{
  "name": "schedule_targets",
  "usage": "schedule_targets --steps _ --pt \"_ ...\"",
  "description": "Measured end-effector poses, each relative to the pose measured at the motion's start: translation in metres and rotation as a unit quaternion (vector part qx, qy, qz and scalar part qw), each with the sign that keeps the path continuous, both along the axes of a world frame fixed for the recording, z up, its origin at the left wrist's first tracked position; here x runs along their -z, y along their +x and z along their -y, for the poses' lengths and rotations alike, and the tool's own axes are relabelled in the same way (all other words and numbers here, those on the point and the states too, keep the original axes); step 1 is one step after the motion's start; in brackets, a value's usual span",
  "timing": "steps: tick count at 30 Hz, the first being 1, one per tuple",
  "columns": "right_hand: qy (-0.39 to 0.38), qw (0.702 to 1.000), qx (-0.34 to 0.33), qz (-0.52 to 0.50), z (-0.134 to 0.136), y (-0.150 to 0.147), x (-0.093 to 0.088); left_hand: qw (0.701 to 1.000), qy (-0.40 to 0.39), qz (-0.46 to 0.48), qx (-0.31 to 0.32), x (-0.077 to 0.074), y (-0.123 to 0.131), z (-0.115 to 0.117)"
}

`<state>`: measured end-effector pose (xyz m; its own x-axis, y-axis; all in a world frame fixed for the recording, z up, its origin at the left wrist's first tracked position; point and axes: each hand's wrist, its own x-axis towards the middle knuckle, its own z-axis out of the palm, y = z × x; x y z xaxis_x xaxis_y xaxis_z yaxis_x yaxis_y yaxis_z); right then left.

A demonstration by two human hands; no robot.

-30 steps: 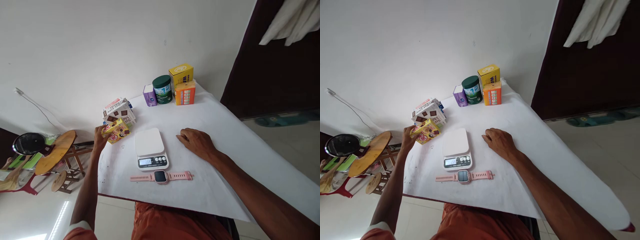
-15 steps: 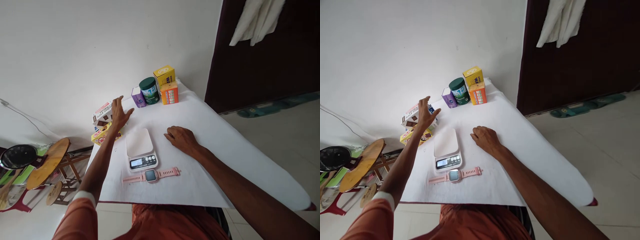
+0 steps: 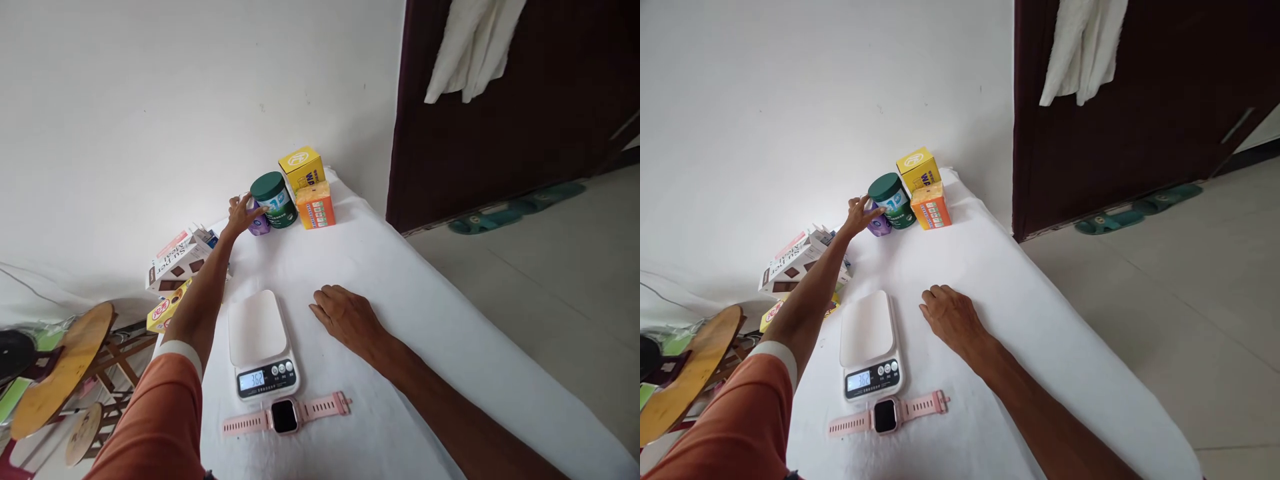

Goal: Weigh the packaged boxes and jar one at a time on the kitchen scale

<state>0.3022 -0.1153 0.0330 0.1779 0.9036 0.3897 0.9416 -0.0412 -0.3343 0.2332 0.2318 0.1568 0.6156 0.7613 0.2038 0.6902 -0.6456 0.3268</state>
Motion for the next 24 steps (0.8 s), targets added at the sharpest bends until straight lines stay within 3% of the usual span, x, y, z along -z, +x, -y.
schedule_targets --steps 7,13,16,20,24 --pt "-0.014 1.0 0.009 0.004 -0.001 0.0 0.002 0.998 0.0 0.051 -0.03 0.005 -0.017 -0.021" --pt "-0.043 0.999 -0.002 -0.011 0.001 0.002 -0.003 0.982 0.027 0.151 -0.112 -0.001 -0.026 0.0" --pt "-0.056 0.998 -0.002 -0.02 0.002 0.002 -0.006 0.973 0.073 0.199 -0.096 -0.017 -0.055 0.033" --pt "-0.069 0.997 0.003 -0.028 0.002 0.0 -0.01 0.975 0.125 0.18 -0.016 -0.04 -0.118 0.116" --pt "-0.078 0.996 0.008 -0.034 0.002 -0.001 -0.014 0.985 0.106 0.135 0.037 -0.038 -0.171 0.204"
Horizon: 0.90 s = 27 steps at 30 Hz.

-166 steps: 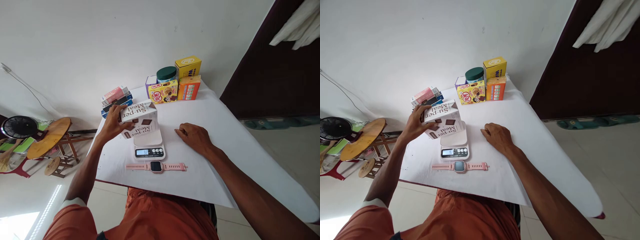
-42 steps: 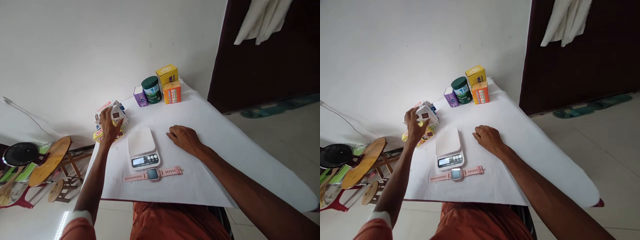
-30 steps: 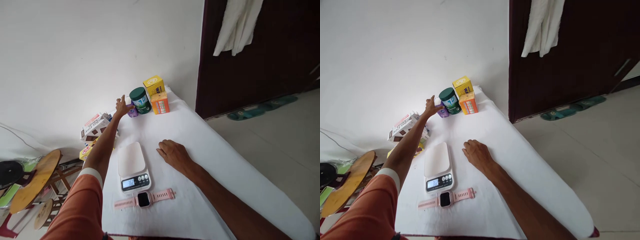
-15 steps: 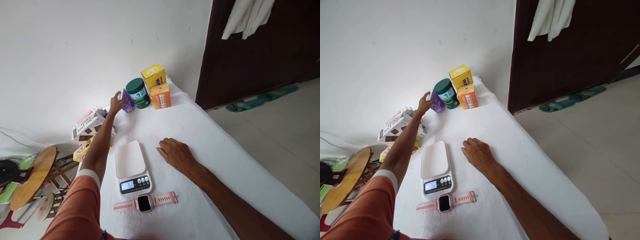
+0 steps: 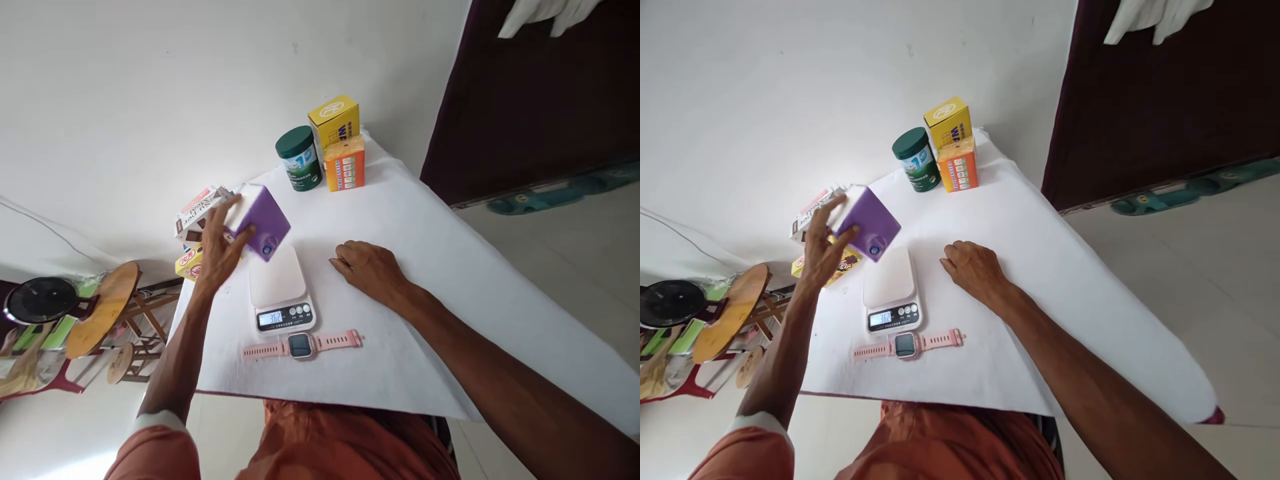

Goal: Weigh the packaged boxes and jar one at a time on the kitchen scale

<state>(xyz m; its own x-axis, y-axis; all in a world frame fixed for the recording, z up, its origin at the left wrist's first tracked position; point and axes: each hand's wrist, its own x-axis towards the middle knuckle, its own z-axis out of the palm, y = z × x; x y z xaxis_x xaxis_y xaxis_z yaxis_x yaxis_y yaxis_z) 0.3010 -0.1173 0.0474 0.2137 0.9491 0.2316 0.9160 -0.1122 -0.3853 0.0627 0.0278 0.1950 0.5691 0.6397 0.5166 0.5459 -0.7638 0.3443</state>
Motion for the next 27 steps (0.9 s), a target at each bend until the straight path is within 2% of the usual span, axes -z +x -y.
schedule_targets --steps 3,7,11,18,21,24,27 --pt "0.0 1.0 0.0 -0.002 0.001 0.0 -0.002 1.0 -0.01 -0.021 0.018 0.02 -0.023 0.042" --pt "0.035 0.999 -0.012 -0.019 0.001 0.001 0.001 0.999 -0.006 -0.016 0.027 0.045 -0.037 0.063" --pt "0.056 0.998 -0.013 -0.029 0.0 0.004 0.007 1.0 -0.008 0.015 0.004 0.053 -0.037 0.067" --pt "0.044 0.999 -0.019 -0.025 0.001 0.006 0.012 0.995 -0.035 0.073 -0.065 0.058 -0.034 0.064" --pt "0.025 0.999 -0.016 -0.026 0.002 0.005 0.008 0.988 -0.032 0.112 -0.105 0.055 -0.052 0.062" --pt "0.017 0.999 -0.016 -0.027 0.003 0.003 0.004 0.975 -0.006 0.149 -0.163 0.051 -0.086 0.057" --pt "0.026 0.999 -0.021 -0.027 0.003 0.002 0.003 0.964 0.009 0.159 -0.214 0.056 -0.119 0.05"
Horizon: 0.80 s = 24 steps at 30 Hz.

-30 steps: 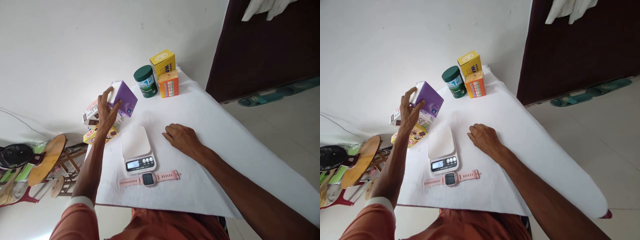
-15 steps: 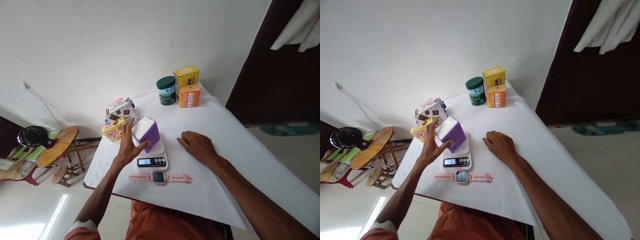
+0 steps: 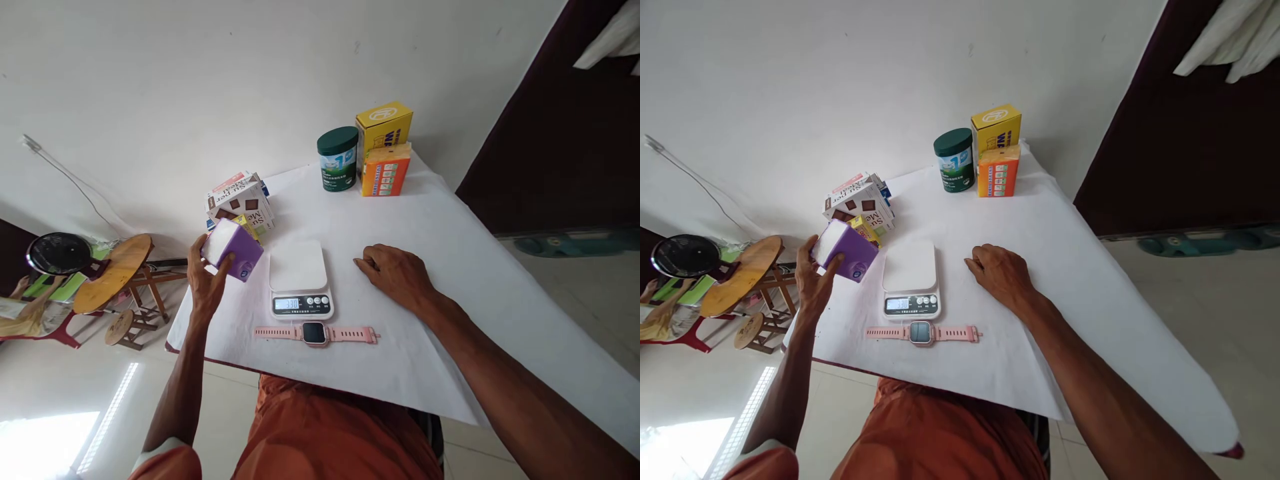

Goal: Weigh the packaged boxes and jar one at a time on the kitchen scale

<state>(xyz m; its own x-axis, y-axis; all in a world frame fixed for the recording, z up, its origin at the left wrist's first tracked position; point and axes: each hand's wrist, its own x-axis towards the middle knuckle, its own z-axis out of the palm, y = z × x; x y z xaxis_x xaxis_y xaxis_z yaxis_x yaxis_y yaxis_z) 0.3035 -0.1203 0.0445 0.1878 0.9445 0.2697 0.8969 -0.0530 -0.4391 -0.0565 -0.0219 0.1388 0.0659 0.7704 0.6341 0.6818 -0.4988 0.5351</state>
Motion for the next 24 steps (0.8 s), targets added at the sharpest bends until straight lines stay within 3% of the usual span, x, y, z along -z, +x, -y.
schedule_targets --steps 3,7,14,24 --pt "0.008 1.0 0.001 -0.001 -0.001 0.0 0.003 1.0 -0.017 -0.01 -0.02 0.016 -0.02 -0.009" --pt "0.026 1.0 0.008 -0.005 -0.001 0.001 0.007 0.999 -0.008 -0.05 0.003 0.035 -0.019 -0.019" --pt "0.029 1.0 0.01 -0.002 0.0 0.002 0.011 0.997 0.015 -0.07 0.019 0.044 0.002 -0.031" --pt "0.028 1.0 0.006 0.002 -0.001 0.002 0.013 0.995 0.042 -0.066 0.059 0.057 0.0 -0.052"
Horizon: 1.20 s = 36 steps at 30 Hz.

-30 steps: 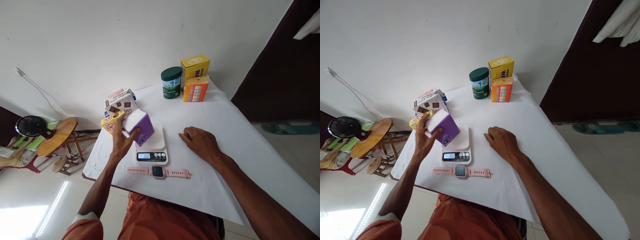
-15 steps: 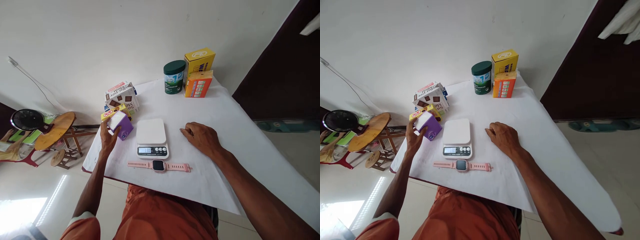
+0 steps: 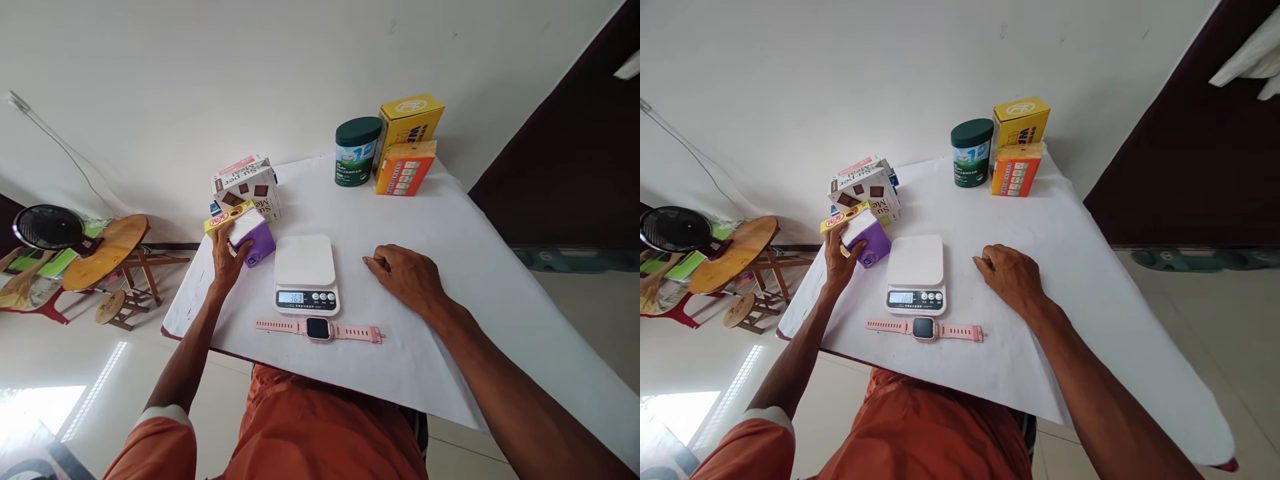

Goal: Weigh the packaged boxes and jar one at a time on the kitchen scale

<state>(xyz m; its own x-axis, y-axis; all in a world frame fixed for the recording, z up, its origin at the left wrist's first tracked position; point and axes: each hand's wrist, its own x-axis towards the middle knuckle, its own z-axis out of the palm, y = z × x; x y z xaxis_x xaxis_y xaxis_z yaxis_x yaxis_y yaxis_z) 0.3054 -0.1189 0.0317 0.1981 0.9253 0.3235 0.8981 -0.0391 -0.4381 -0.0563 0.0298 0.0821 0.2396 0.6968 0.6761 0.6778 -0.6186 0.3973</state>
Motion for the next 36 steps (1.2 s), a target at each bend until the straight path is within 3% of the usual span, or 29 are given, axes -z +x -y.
schedule_targets --steps 6,10,12,16,21,25,30,36 --pt "-0.013 0.996 -0.003 -0.088 0.0 0.002 -0.012 1.0 0.001 -0.002 0.014 0.003 0.001 -0.002" --pt "-0.015 0.979 -0.034 -0.202 -0.01 0.031 -0.028 1.0 -0.021 0.004 0.013 0.006 -0.005 0.006" --pt "0.039 0.977 0.021 -0.211 -0.025 0.053 -0.037 1.0 -0.025 0.018 0.004 0.006 -0.01 0.011" --pt "0.135 0.936 0.242 -0.217 -0.079 0.083 -0.057 0.997 0.003 0.072 -0.015 0.008 -0.02 0.014" --pt "0.091 0.9 0.348 -0.246 -0.15 0.07 -0.08 0.988 0.002 0.141 -0.064 0.011 -0.029 0.01" --pt "0.064 0.878 0.401 -0.253 -0.175 0.053 -0.082 0.984 -0.02 0.16 -0.078 0.012 -0.032 0.01" --pt "0.063 0.895 0.38 -0.223 -0.152 0.049 -0.071 0.983 -0.029 0.164 -0.077 0.012 -0.033 0.013" --pt "0.054 0.948 0.265 -0.167 -0.068 0.05 -0.057 0.98 -0.039 0.181 -0.073 0.019 -0.032 0.016"
